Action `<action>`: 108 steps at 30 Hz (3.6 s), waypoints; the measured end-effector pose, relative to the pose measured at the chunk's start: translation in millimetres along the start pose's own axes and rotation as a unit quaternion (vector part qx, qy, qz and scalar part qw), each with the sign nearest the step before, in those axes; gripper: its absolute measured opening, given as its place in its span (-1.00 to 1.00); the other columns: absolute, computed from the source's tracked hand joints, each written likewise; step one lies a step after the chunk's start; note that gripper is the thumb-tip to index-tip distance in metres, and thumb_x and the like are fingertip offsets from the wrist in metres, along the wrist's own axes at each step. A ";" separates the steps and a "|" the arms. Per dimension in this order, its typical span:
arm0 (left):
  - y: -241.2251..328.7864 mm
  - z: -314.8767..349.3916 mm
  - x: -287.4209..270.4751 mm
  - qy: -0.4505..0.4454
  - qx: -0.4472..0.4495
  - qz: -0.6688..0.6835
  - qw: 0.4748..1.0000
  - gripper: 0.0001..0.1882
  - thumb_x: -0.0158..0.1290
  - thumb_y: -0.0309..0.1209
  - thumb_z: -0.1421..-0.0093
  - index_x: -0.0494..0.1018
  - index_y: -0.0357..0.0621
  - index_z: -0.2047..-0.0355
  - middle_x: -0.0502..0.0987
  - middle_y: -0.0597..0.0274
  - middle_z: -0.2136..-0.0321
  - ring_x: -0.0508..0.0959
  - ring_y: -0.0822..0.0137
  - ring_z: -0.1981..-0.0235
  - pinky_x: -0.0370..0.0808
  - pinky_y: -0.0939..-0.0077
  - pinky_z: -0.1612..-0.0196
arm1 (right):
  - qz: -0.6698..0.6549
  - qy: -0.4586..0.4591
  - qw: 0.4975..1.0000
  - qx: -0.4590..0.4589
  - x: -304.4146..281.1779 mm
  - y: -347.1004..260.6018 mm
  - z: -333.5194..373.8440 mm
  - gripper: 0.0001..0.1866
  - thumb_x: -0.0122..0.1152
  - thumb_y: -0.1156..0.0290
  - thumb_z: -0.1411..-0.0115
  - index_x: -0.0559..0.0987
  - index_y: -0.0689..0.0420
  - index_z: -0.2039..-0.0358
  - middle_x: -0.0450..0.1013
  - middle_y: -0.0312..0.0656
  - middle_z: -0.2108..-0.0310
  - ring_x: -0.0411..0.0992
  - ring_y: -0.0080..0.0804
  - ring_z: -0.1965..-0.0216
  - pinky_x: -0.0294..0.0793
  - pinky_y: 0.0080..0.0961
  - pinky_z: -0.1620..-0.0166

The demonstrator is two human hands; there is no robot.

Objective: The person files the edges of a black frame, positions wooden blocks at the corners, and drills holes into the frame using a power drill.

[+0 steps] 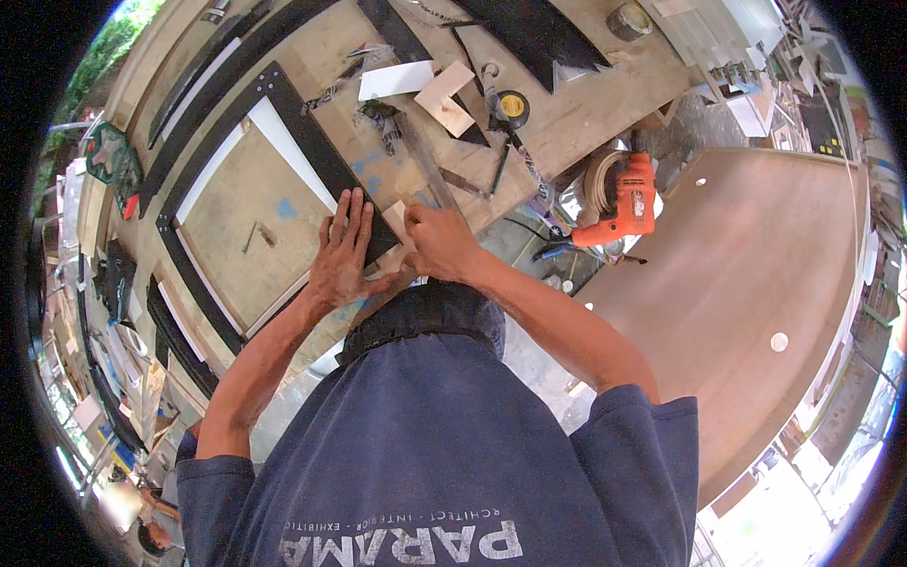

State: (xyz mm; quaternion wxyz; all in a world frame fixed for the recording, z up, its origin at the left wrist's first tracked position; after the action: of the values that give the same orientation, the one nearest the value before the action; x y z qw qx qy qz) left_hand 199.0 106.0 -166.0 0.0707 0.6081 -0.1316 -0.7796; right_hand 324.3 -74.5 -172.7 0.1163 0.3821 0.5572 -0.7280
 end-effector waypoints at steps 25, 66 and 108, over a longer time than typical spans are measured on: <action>-20.8 19.5 -14.5 0.120 -0.026 0.051 0.991 -0.22 0.01 -0.11 -0.38 0.05 -0.18 -0.48 -0.06 0.06 -0.54 -0.09 0.08 -0.55 -0.12 -0.11 -0.47 | 0.064 -0.008 0.998 0.025 -15.0 -17.2 14.6 -0.08 0.58 0.16 0.06 0.38 0.39 -0.22 0.37 0.10 -0.04 0.50 0.12 -0.02 0.58 -0.12 0.02; 0.1 -35.5 -38.8 0.099 -0.128 0.123 0.979 -0.13 0.49 -0.15 0.33 0.60 0.17 -0.14 0.41 0.15 -0.28 0.29 -0.03 -0.28 0.16 -0.09 -0.23 | 0.155 -0.042 0.987 0.026 0.8 -13.5 -12.9 -0.46 0.62 0.22 0.29 0.66 0.33 0.34 0.52 -0.03 0.23 0.59 0.04 0.29 0.59 -0.19 0.17; 55.3 96.9 -9.3 0.484 -0.364 0.298 0.738 -0.87 0.22 -0.48 -0.27 0.66 -0.32 0.27 0.69 0.07 0.31 0.64 0.26 0.26 0.53 0.40 0.08 | -0.103 0.454 0.884 0.038 -132.0 64.8 -5.0 -0.61 0.31 0.68 -0.09 0.68 0.20 0.02 0.56 -0.12 0.25 0.55 -0.40 0.28 0.55 -0.50 0.16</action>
State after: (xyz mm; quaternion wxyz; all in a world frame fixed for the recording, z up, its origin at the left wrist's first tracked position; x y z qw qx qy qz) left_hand 105.0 67.3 -119.4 0.5697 0.7611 0.0402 -0.3075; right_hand 454.8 -126.6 -129.4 -0.2392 0.6157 0.5572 -0.5033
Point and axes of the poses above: each hand's wrist, its own z-axis away from the middle knuckle, its own x-axis out of the palm, y = z × x, the point moved 2 cm from there along -z, towards the middle knuckle
